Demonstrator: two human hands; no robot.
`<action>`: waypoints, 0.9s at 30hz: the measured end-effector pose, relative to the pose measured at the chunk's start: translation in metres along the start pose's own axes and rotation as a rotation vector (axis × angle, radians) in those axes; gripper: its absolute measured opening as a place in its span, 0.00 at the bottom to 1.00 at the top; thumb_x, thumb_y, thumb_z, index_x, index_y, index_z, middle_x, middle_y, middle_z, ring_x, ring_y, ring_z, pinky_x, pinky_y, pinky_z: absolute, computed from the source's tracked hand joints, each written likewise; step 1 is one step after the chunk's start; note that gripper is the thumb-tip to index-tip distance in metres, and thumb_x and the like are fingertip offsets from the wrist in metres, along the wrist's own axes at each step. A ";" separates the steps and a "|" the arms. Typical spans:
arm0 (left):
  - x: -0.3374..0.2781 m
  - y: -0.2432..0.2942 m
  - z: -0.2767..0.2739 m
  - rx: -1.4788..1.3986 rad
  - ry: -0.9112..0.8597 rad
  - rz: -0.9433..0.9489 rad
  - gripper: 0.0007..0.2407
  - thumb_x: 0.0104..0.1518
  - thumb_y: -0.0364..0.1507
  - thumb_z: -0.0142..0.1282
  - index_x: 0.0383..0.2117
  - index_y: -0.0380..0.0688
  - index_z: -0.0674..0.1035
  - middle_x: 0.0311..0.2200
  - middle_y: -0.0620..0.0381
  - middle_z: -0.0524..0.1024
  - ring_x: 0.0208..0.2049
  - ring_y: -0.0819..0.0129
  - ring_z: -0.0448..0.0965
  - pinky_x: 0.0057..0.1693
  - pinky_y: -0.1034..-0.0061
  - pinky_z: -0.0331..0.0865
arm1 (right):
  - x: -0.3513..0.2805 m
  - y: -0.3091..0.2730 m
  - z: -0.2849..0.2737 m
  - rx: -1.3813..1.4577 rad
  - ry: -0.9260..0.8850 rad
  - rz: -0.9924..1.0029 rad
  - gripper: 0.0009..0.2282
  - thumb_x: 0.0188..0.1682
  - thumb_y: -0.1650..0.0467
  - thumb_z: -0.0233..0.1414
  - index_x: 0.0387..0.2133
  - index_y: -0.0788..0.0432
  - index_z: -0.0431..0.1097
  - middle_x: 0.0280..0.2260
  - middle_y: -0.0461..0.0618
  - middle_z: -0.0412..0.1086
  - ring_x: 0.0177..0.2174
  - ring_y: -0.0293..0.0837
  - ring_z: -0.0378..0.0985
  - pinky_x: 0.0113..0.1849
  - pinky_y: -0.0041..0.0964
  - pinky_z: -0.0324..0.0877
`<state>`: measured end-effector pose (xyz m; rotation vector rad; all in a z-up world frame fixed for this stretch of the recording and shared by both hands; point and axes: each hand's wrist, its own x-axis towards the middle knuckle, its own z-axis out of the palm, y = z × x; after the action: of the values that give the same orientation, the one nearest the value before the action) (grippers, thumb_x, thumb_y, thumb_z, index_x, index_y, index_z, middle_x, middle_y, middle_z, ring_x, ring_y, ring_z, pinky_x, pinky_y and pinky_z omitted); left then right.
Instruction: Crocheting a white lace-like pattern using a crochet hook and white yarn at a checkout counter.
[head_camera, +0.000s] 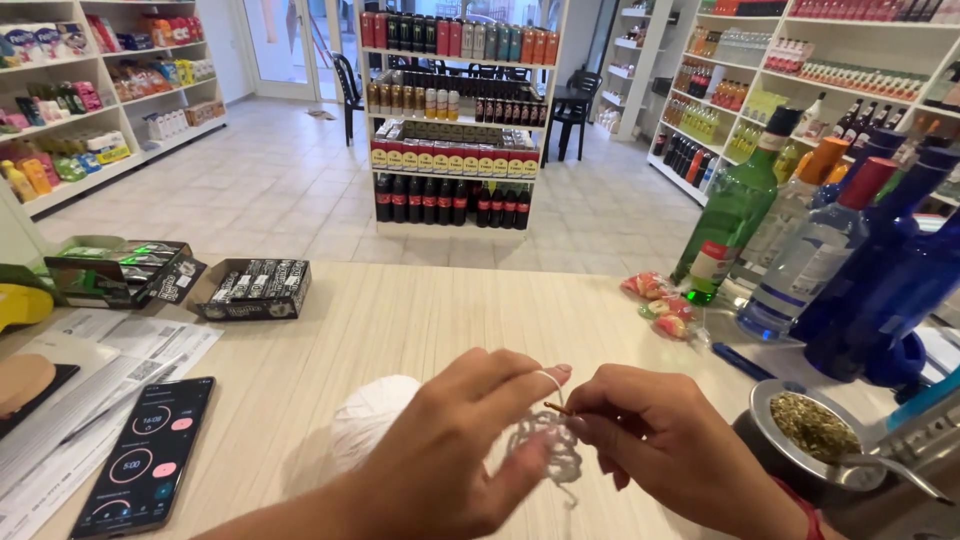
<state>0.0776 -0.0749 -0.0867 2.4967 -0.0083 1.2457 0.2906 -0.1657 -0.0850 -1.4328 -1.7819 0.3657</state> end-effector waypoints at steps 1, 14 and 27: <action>-0.001 0.000 0.004 0.071 0.053 0.070 0.13 0.60 0.25 0.51 0.48 0.29 0.76 0.43 0.41 0.77 0.39 0.51 0.76 0.48 0.62 0.72 | 0.001 0.000 0.002 0.066 0.013 0.006 0.03 0.47 0.73 0.59 0.25 0.59 0.79 0.18 0.45 0.73 0.13 0.35 0.76 0.18 0.28 0.76; 0.000 -0.013 0.014 -0.135 0.285 -0.077 0.11 0.54 0.29 0.67 0.40 0.39 0.82 0.42 0.51 0.85 0.39 0.68 0.85 0.46 0.78 0.79 | -0.002 0.007 0.022 0.386 0.188 -0.070 0.07 0.51 0.71 0.54 0.33 0.65 0.75 0.14 0.55 0.74 0.12 0.43 0.82 0.20 0.28 0.77; -0.002 -0.023 0.014 -0.353 0.196 -0.364 0.10 0.52 0.30 0.68 0.40 0.47 0.87 0.30 0.63 0.82 0.20 0.80 0.62 0.27 0.84 0.60 | 0.005 0.010 0.027 0.079 0.242 -0.175 0.06 0.50 0.67 0.54 0.30 0.58 0.76 0.17 0.47 0.75 0.16 0.36 0.81 0.24 0.27 0.77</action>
<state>0.0907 -0.0579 -0.1026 1.9624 0.2423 1.2060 0.2779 -0.1516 -0.1071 -1.2017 -1.6614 0.1618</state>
